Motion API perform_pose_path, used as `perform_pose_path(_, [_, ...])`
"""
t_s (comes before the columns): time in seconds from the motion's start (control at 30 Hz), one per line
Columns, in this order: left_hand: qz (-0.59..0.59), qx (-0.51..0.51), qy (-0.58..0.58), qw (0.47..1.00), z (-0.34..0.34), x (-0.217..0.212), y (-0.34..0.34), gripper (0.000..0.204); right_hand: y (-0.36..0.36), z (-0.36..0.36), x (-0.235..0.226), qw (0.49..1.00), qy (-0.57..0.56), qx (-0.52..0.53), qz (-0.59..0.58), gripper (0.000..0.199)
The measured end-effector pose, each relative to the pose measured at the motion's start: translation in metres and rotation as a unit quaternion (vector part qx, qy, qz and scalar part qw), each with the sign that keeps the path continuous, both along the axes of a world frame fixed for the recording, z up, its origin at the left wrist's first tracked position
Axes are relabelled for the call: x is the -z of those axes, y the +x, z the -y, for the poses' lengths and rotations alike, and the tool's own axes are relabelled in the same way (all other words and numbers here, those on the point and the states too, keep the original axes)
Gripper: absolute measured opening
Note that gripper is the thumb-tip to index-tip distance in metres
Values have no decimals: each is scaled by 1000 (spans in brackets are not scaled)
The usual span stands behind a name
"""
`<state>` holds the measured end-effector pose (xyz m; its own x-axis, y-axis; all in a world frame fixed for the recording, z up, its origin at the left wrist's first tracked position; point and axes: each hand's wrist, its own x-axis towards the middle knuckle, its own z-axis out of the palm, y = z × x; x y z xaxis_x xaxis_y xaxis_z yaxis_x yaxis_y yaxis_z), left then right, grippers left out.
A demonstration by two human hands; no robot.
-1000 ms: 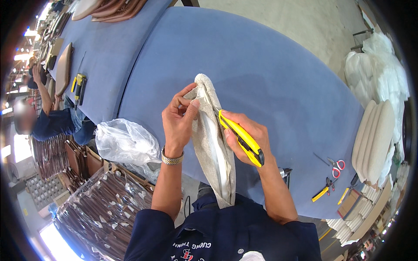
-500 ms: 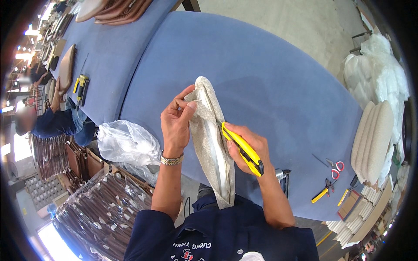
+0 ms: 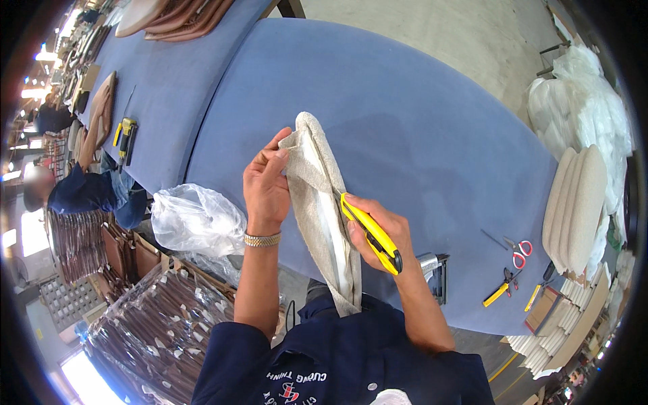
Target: The person assembles a cushion by folding fabric over a foam insert, trimming excess fabric with a utility knife, and securing the edges with a pneumatic staple gun. The finished cushion is then placed on a stack of similar cushions.
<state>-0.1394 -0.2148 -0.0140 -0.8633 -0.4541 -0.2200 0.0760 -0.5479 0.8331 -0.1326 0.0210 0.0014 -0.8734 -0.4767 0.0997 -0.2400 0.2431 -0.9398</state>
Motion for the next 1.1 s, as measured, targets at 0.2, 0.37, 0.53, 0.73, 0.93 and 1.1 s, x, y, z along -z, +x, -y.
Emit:
perform_pose_path(0.2, [124,-5,-242,962,-22,8,22,29,1,4,0,1000,-19,16,8,35])
perform_pose_path(0.37, [131,-13,-545,828,-54,3,35,34,0,4,0,1000,-19,16,13,35])
perform_pose_path(0.53, [132,-16,-663,737,-69,-2,23,29,0,3,2,999,-35,16,0,35])
perform_pose_path(0.73, [143,29,-526,838,-55,-11,20,16,-1,2,1,998,-51,24,-29,34])
perform_pose_path(0.93, [140,48,-342,928,-41,-10,27,20,3,3,5,998,-45,14,-44,34])
perform_pose_path(1.1, [118,35,-234,964,-39,-2,28,16,4,2,7,997,-71,14,-33,33])
